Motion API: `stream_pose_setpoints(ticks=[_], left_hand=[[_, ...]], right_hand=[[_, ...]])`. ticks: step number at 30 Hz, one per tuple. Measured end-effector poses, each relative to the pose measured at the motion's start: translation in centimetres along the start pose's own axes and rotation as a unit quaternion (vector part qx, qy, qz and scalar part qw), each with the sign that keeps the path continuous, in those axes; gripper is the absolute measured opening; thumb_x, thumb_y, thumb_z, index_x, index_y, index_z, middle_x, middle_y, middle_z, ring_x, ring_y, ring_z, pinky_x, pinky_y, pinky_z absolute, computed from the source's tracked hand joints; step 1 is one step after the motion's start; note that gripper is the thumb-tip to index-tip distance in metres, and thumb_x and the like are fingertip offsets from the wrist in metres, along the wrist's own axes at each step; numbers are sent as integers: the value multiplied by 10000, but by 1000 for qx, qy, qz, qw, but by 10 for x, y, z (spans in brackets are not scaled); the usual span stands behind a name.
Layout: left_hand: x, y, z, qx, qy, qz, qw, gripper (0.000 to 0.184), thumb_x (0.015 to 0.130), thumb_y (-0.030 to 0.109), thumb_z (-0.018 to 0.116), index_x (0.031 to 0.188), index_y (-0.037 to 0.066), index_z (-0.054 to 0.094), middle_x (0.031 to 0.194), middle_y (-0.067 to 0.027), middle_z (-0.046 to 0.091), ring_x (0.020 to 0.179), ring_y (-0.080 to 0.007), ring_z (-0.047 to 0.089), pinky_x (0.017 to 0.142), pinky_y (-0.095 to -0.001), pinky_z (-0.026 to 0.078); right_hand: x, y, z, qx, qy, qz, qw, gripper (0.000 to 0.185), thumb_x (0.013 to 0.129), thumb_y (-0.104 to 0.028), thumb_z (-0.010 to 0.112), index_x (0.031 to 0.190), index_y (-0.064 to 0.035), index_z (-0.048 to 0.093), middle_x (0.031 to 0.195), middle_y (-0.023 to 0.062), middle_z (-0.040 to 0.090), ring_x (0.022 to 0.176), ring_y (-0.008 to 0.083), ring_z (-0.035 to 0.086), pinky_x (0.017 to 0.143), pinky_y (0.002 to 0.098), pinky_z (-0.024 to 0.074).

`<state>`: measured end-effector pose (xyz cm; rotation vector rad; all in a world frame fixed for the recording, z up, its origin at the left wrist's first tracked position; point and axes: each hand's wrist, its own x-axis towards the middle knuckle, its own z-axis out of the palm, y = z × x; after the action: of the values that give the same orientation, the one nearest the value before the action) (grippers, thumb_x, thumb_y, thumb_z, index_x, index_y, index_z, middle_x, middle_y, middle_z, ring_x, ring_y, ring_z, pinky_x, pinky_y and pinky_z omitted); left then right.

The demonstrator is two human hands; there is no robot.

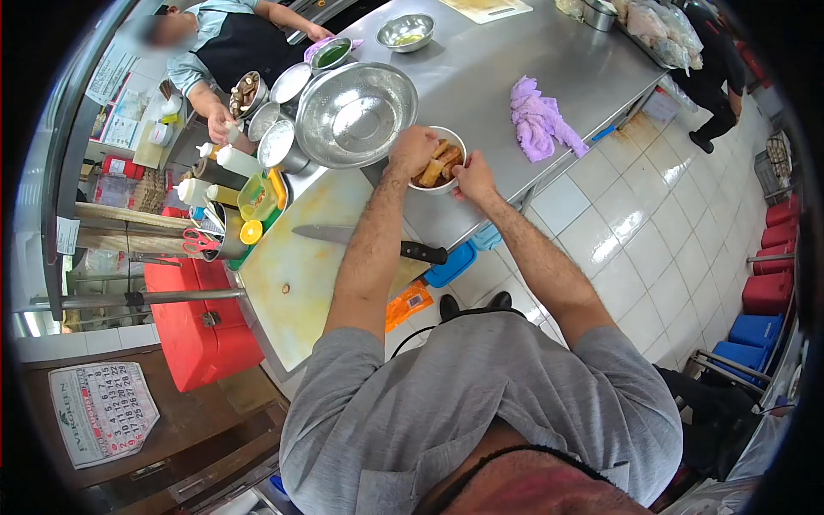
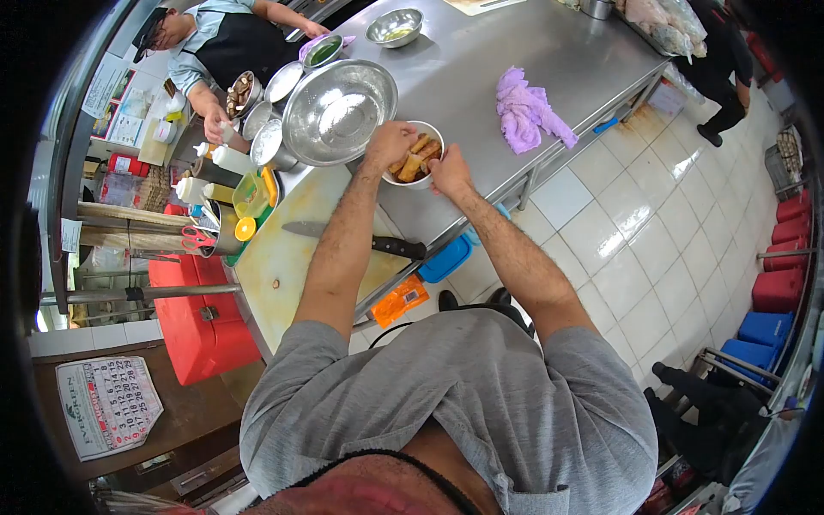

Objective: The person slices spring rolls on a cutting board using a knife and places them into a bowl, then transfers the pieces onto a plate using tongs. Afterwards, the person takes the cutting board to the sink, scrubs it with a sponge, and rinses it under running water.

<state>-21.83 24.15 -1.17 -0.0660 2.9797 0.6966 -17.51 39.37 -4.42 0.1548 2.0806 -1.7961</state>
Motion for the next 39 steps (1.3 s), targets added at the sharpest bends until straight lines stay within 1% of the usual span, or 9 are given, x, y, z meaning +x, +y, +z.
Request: stream_pose_setpoints(ticks=[5,11,13,15,19,25,29,31,39], left_hand=[[-42,5,-21,-107,41,13,993,211,769,245,589,913,118,676,875,-127,648,835,-283,620,746,-388,485],[-65,17,-3,22,147,157,976,183,771,211,606,885,88,681,821,-140,552,824,-286,555,744,-380,454],[-69,27,0,29,131,147,980,195,763,241,605,892,121,688,907,-119,515,901,-284,503,770,-396,425],[-74,34,1,157,94,131,974,220,753,281,605,913,154,688,996,-97,472,977,-276,435,797,-417,380],[-82,37,16,195,49,118,972,237,738,305,608,915,164,682,1039,-87,438,1019,-276,375,823,-453,322],[-98,55,19,39,-44,130,990,203,685,268,652,855,161,680,1088,-88,439,1061,-268,360,893,-447,254],[-81,51,25,-52,35,194,979,232,688,303,683,875,167,671,1061,-87,467,1053,-271,405,886,-447,295],[-66,45,28,-182,102,279,937,226,708,277,688,886,139,664,1044,-106,491,989,-273,470,854,-405,378],[-112,120,34,-263,-62,286,919,258,752,220,674,956,69,629,1041,-128,502,923,-241,516,812,-352,446]], right_hand=[[-3,9,-10,44,62,0,997,196,766,-50,564,882,48,440,758,155,562,496,224,595,407,324,524],[-28,33,-10,6,110,-88,990,176,745,-30,579,802,18,420,758,147,551,545,231,608,410,330,523],[-42,38,-6,16,118,-89,989,177,742,-26,576,792,8,410,754,147,546,540,231,605,407,335,519],[-52,39,-4,27,129,-91,987,180,740,-21,573,782,-2,400,750,146,540,536,231,602,404,340,515],[-79,41,2,69,174,-75,979,169,739,-2,556,792,0,396,749,144,515,530,232,593,402,343,514],[-104,59,-2,151,250,-63,954,150,747,20,537,787,8,393,756,100,473,588,224,591,428,339,560],[-125,66,-17,192,290,-55,936,141,758,32,513,798,-1,381,760,96,462,585,213,588,423,321,551],[-142,69,-28,210,309,-60,926,142,760,34,507,803,-5,377,763,94,459,590,211,589,425,314,549],[-236,99,-88,262,382,-92,882,146,742,52,485,804,-23,375,781,92,469,614,207,588,485,310,550]])
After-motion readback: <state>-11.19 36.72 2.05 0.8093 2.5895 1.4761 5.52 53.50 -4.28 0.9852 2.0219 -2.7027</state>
